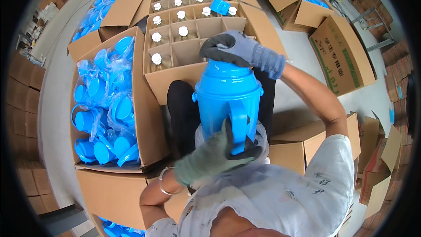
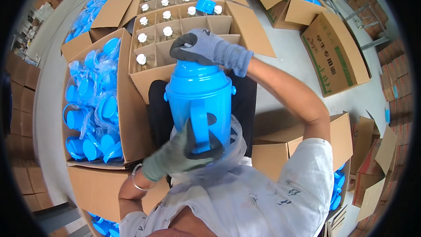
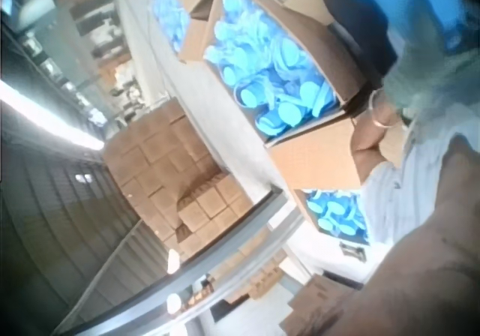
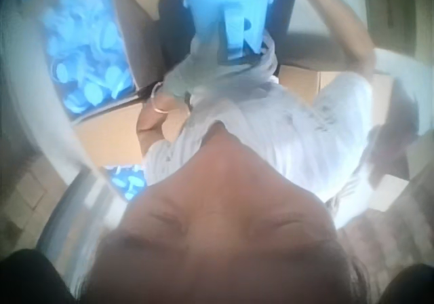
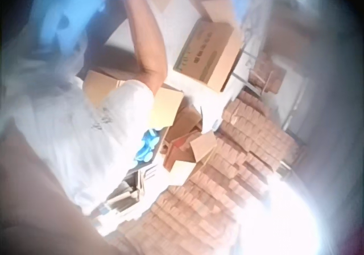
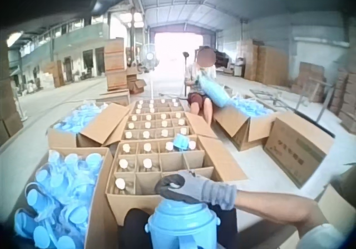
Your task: The person assembles blue water bottles by inserting stainless steel inner bottles into blue plastic outer shells, then placing them into cardboard boxes. The person handles the bottles one at a time, repeating the process across multiple boxes.
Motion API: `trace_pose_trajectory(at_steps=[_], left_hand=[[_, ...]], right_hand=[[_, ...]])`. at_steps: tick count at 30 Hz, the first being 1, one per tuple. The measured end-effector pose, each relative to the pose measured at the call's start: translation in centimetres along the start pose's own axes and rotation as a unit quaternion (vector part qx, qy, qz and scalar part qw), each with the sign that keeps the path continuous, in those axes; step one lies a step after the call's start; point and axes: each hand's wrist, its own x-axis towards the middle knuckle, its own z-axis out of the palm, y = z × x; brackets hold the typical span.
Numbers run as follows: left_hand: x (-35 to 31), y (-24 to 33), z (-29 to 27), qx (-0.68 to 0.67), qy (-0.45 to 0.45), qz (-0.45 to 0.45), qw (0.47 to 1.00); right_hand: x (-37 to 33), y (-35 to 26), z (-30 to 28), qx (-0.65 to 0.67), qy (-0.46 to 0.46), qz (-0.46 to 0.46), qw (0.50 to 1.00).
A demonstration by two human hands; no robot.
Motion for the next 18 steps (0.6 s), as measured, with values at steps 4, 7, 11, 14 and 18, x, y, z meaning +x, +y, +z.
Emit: trace_pose_trajectory(at_steps=[4,7,11,14,18], left_hand=[[-0.6,0.1,-7.2,0.257,-0.032,0.013,0.966],[3.8,2.8,-8.4,0.377,-0.027,0.266,0.887],[7.4,4.1,-3.5,0.452,-0.201,0.403,0.770],[8.2,4.2,-3.2,0.474,-0.212,0.430,0.739],[8.9,2.3,-2.5,0.419,-0.205,0.422,0.777]], right_hand=[[-2.7,-5.5,-3.4,-0.031,-0.037,0.059,0.997],[-3.4,-2.0,-2.0,-0.025,0.001,-0.101,0.995],[-1.7,-8.2,-1.1,0.004,-0.017,-0.073,0.997],[-1.1,-7.5,-0.2,0.026,0.000,-0.157,0.987],[-0.3,-6.6,0.4,-0.061,0.095,-0.268,0.957]])
